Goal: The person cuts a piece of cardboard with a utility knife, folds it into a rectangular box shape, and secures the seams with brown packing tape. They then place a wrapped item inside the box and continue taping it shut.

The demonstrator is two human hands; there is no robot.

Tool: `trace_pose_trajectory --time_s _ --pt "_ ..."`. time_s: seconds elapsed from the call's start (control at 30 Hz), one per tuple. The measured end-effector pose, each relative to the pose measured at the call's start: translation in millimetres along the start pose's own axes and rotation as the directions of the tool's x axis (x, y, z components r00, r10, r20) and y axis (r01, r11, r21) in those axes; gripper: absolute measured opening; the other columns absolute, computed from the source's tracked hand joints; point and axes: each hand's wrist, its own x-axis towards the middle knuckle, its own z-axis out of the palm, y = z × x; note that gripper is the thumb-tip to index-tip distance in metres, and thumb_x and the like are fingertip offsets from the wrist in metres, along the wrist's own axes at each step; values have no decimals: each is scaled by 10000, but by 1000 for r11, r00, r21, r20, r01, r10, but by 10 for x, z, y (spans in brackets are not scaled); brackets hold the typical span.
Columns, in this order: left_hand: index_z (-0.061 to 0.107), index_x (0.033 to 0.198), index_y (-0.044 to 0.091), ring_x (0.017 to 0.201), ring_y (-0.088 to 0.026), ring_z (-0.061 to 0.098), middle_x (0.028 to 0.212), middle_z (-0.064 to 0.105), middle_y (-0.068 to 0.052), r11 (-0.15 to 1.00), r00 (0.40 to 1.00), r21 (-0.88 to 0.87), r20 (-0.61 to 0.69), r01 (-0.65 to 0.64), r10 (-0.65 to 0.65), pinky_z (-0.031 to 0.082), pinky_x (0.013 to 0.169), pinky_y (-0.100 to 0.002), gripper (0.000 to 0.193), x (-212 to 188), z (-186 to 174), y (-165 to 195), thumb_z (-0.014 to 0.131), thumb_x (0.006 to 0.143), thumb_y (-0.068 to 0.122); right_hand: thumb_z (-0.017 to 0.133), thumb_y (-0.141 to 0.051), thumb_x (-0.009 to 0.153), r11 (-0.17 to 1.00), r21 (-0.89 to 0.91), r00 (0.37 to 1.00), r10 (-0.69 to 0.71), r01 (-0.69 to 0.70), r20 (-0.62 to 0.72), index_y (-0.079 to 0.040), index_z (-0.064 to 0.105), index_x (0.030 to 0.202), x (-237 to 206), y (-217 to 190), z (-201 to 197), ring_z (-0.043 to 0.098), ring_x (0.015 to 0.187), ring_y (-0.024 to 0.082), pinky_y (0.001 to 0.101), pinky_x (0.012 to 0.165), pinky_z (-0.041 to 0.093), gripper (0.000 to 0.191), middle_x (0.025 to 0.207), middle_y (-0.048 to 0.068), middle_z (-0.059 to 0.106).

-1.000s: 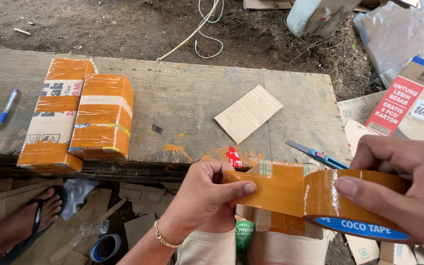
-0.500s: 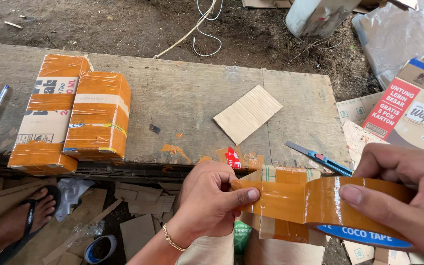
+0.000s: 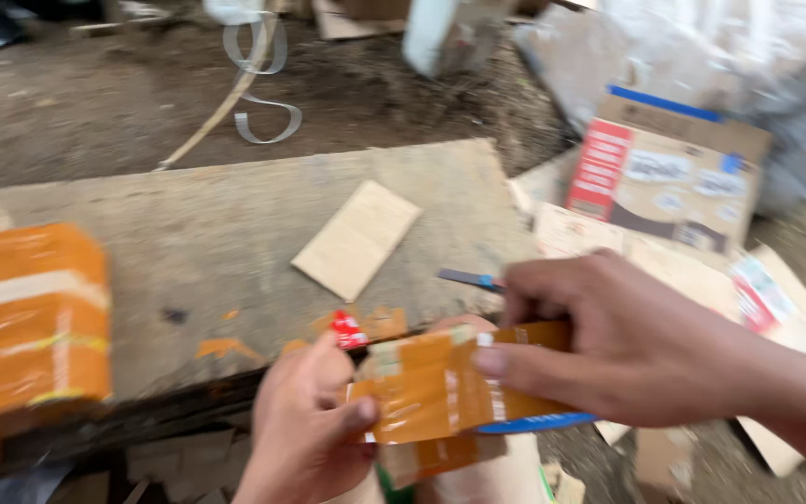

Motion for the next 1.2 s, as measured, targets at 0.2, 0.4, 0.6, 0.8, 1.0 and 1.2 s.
trace_pose_trajectory --time_s 0.2,0.4,0.6,0.8,1.0,1.2 --pt "337 1540 192 617 -161 695 832 783 -51 750 909 -544 56 375 -414 505 479 -339 1053 -174 270 -107 843 626 317 730 -431 825 953 176 969 -242 249 -56 -57 649 787 -323 132 45 531 470 94 327 409 412 384 565 18 671" --pt "483 1593 9 560 -120 541 685 548 -112 993 960 57 -265 106 -87 446 477 -314 787 -525 221 221 827 887 66 757 -398 911 991 -86 995 99 -100 -18 -61 678 893 -396 -12 140 492 553 124 320 506 440 347 625 102 637" --pt "542 1318 -128 1145 -223 709 1190 734 -177 849 740 -11 -497 -528 454 567 1018 -344 362 -832 479 794 582 1051 114 748 -302 921 982 188 999 15 -7 -44 -47 624 1005 -177 351 201 686 630 168 327 544 538 296 773 125 728" --pt "697 1201 -76 1232 -350 739 1255 757 -276 682 592 241 -355 -690 724 546 1148 -417 521 -928 791 1021 395 1179 348 758 -295 935 978 208 995 7 15 -102 -37 620 1003 -30 723 216 676 590 180 342 541 530 301 747 167 716" --pt "719 1200 -67 1210 -346 768 1265 758 -236 778 757 296 -211 -554 619 594 1036 -409 602 -885 787 961 353 1142 407 765 -230 940 966 257 992 -8 41 -129 -8 637 1034 65 873 227 725 600 214 351 527 599 273 776 189 726" --pt "651 1297 -69 1295 -368 707 1362 700 -248 716 726 366 -140 -594 674 556 1107 -422 643 -810 827 952 291 1165 447 758 -213 944 944 311 988 -75 114 -134 1 634 1037 126 1054 213 713 622 251 357 513 625 264 782 206 725"
